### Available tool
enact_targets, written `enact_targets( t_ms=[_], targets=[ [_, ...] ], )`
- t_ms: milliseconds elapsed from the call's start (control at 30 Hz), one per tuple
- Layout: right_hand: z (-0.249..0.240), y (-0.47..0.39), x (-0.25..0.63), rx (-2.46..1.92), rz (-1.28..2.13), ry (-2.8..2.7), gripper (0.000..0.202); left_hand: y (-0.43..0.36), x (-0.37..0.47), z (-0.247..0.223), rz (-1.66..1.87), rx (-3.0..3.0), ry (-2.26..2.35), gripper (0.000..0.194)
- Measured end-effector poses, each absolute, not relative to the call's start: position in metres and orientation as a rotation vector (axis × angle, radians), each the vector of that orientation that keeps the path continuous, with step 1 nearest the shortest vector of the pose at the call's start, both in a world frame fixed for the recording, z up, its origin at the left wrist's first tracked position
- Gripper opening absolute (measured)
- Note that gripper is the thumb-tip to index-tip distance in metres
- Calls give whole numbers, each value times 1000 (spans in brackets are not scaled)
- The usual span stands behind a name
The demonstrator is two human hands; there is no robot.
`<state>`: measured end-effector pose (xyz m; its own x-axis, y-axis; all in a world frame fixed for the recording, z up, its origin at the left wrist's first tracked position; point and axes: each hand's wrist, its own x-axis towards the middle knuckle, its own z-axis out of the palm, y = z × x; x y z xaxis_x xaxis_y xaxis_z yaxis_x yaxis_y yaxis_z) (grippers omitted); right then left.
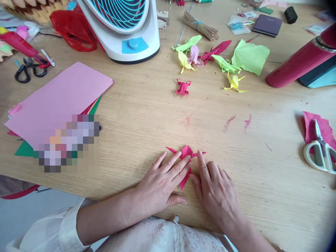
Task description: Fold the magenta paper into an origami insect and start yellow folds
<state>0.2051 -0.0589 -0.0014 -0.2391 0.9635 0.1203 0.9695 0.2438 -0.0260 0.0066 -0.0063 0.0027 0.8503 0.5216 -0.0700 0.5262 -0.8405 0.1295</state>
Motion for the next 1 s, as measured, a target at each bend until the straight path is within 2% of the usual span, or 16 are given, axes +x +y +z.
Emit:
enact_targets(
  t_ms=[267, 767, 1000],
  targets=[
    [1, -58, 203, -1797, 44, -2442, 55, -9, 7, 1, -41, 2887, 871, 92],
    [1, -56, 213, -2067, -230, -2309, 59, -10, 6, 0, -53, 2867, 884, 91],
    [3, -54, 211, -1845, -26, -2386, 54, -10, 6, -2, -9, 2818, 864, 90]
  ],
)
